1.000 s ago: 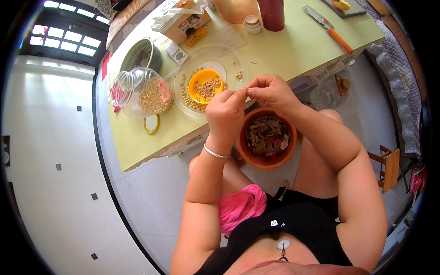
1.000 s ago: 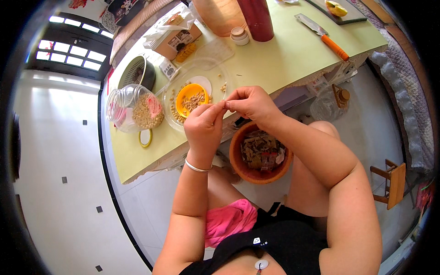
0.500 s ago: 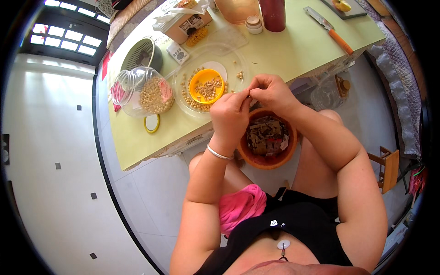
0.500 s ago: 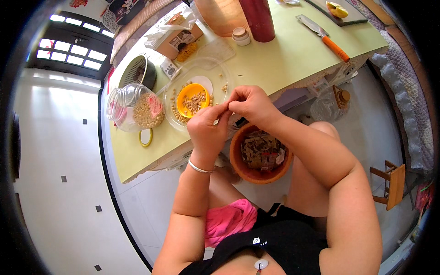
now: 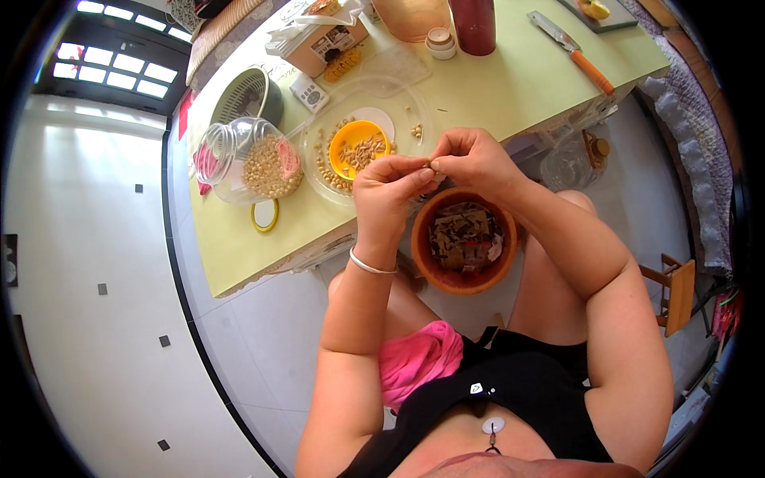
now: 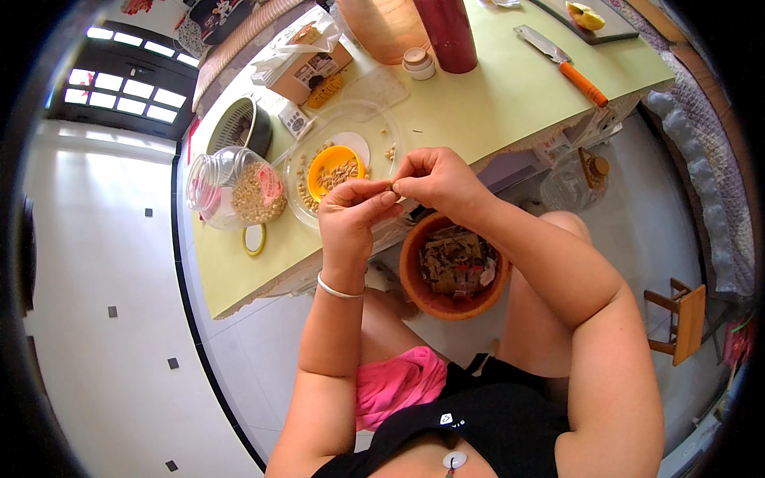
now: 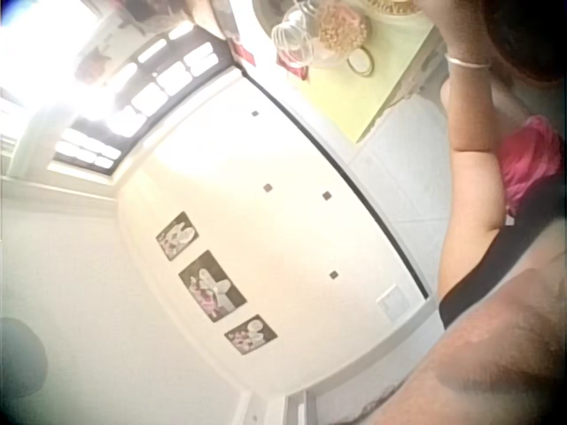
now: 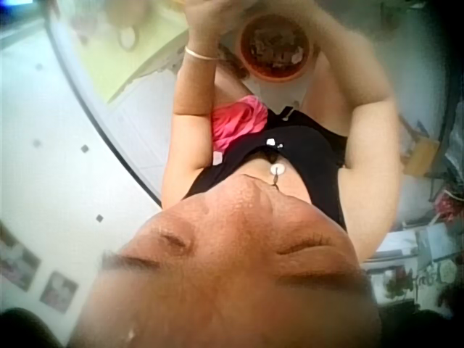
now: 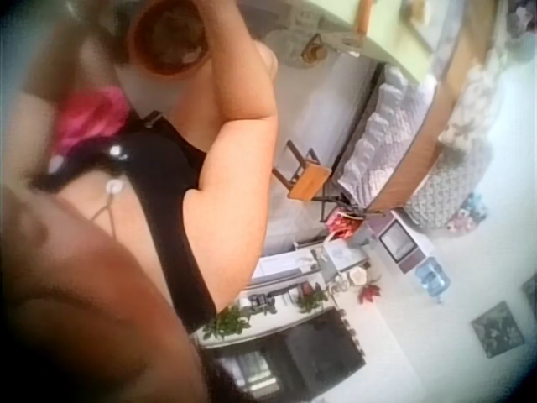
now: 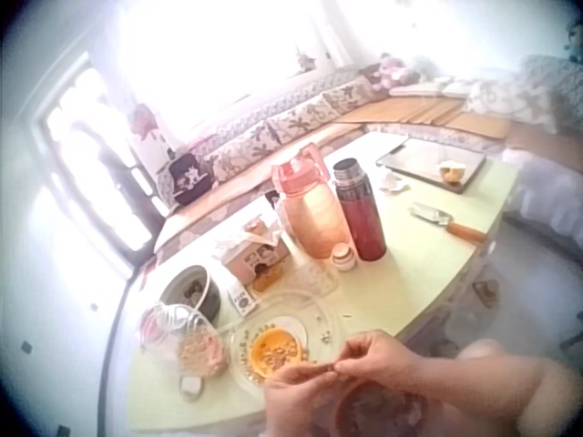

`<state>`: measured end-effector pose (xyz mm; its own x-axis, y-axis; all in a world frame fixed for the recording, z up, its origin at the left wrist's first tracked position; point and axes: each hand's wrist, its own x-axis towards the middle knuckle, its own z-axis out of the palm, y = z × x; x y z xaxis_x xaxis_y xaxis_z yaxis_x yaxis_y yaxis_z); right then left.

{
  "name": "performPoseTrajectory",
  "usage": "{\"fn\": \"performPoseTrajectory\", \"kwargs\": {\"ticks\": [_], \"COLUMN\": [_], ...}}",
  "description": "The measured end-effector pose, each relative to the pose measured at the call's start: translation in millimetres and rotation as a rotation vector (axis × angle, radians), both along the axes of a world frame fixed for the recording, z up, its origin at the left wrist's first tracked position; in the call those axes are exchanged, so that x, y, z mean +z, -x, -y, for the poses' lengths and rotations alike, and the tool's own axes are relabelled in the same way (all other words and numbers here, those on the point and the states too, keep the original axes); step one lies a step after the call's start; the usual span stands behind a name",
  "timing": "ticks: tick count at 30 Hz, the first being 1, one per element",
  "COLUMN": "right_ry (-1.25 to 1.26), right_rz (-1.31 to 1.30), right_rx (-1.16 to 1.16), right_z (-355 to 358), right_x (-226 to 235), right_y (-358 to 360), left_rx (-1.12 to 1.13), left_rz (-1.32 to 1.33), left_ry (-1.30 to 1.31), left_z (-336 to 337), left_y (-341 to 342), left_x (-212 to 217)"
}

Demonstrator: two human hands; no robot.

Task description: The person sits on the floor and peels small seeds by hand, separating the kernels into a yellow bowl and discarding the husks into a brown bowl. The person handles the seeds one by one, using both hands to crack the shells and extract the contents.

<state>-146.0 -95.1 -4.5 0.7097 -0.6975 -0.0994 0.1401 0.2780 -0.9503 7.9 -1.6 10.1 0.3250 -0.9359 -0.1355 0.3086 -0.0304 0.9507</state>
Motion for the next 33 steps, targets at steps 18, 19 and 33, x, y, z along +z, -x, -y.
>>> {"fn": "performPoseTrajectory", "kwargs": {"ticks": [18, 19, 33], "right_ry": [-0.097, -0.180, -0.207], "right_rz": [0.012, 0.050, 0.095], "right_rx": [0.010, 0.015, 0.066], "right_z": [-3.1, -2.9, -4.7], "right_x": [-12.7, -14.4, -7.7], "right_y": [-4.1, -5.3, -5.8], "left_rx": [0.042, 0.047, -0.093], "left_rz": [0.565, 0.552, 0.039], "left_ry": [0.122, 0.120, -0.025], "left_z": [-1.2, -1.4, -2.6], "left_y": [8.9, 9.3, -14.6], "left_x": [-4.1, -2.9, 4.3]}}
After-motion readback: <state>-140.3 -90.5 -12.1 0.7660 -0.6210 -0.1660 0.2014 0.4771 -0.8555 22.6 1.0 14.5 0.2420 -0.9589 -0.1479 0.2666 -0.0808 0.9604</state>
